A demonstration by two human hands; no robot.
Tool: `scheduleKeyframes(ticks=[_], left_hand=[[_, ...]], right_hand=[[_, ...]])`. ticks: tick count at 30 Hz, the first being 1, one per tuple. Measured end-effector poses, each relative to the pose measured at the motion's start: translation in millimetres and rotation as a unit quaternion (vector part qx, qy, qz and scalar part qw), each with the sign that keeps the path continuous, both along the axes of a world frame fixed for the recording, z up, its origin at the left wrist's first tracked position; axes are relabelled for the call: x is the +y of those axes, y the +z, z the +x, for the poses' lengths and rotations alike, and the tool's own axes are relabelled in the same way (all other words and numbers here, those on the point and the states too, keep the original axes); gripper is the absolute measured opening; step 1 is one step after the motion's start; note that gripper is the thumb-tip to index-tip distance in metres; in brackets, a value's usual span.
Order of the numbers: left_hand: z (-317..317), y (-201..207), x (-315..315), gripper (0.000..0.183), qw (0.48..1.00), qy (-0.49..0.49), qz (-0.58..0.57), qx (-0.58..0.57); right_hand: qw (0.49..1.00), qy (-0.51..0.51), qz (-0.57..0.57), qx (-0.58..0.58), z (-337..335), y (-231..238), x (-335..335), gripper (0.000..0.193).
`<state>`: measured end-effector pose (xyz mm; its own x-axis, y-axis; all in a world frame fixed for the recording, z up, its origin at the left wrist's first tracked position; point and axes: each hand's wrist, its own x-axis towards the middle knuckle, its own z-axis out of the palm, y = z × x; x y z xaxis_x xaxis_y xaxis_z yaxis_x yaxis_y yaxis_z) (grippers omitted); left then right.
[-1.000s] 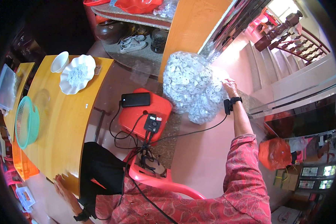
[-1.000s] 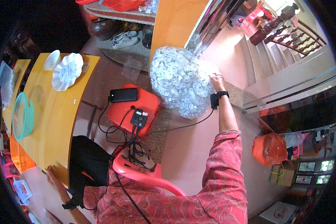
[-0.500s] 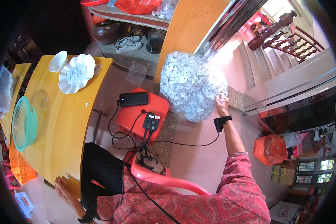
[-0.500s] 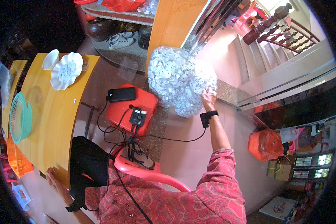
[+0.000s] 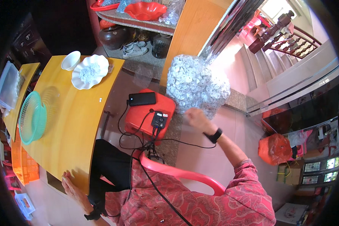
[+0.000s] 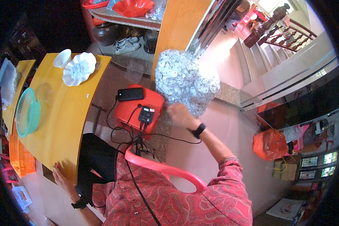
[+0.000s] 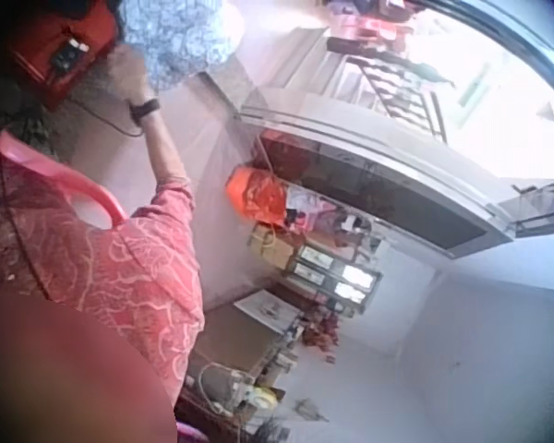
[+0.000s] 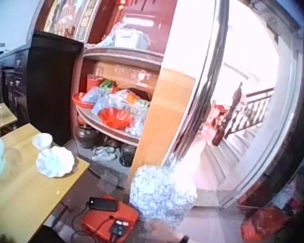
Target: The recorder is seen assembling or inspecting small white plastic components and placing them into a plastic bag.
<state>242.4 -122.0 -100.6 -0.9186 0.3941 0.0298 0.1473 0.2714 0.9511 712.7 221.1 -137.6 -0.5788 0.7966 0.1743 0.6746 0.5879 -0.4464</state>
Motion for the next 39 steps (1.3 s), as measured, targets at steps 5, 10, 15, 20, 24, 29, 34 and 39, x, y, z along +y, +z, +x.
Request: scheduleKeyframes(ticks=[5, 10, 15, 20, 24, 29, 34, 39], left_hand=[[7, -1, -2, 0.046, 0.999, -0.035, 0.018, -0.021], [21, -1, -36, 0.041, 0.996, -0.039, 0.074, -0.022], [28, 17, -26, 0.031, 0.993, -0.068, 0.01, 0.095], [26, 6, -35, 0.024, 0.99, -0.045, 0.029, 0.131], [26, 11, -41, 0.024, 0.991, -0.044, 0.036, 0.118], [24, 10, -40, 0.029, 0.991, -0.06, 0.041, 0.115], [18, 9, -44, 0.033, 0.993, -0.061, 0.054, 0.087], [7, 6, -57, 0.041, 0.978, -0.041, 0.189, -0.075]], right_hand=[[0.929, 0.275, -0.067, 0.237, -141, 126, -88, 0.015], [0.714, 0.485, -0.146, 0.483, -206, 243, -159, 0.024], [0.654, 0.509, -0.243, 0.504, -222, 264, -232, 0.023], [0.614, 0.485, -0.34, 0.521, -223, 288, -274, 0.028], [0.623, 0.426, -0.387, 0.529, -225, 317, -291, 0.034], [0.653, 0.325, -0.426, 0.535, -253, 352, -311, 0.044], [0.581, 0.48, -0.386, 0.531, -281, 315, -296, 0.041], [0.479, 0.473, -0.466, 0.574, -298, 327, -319, 0.039]])
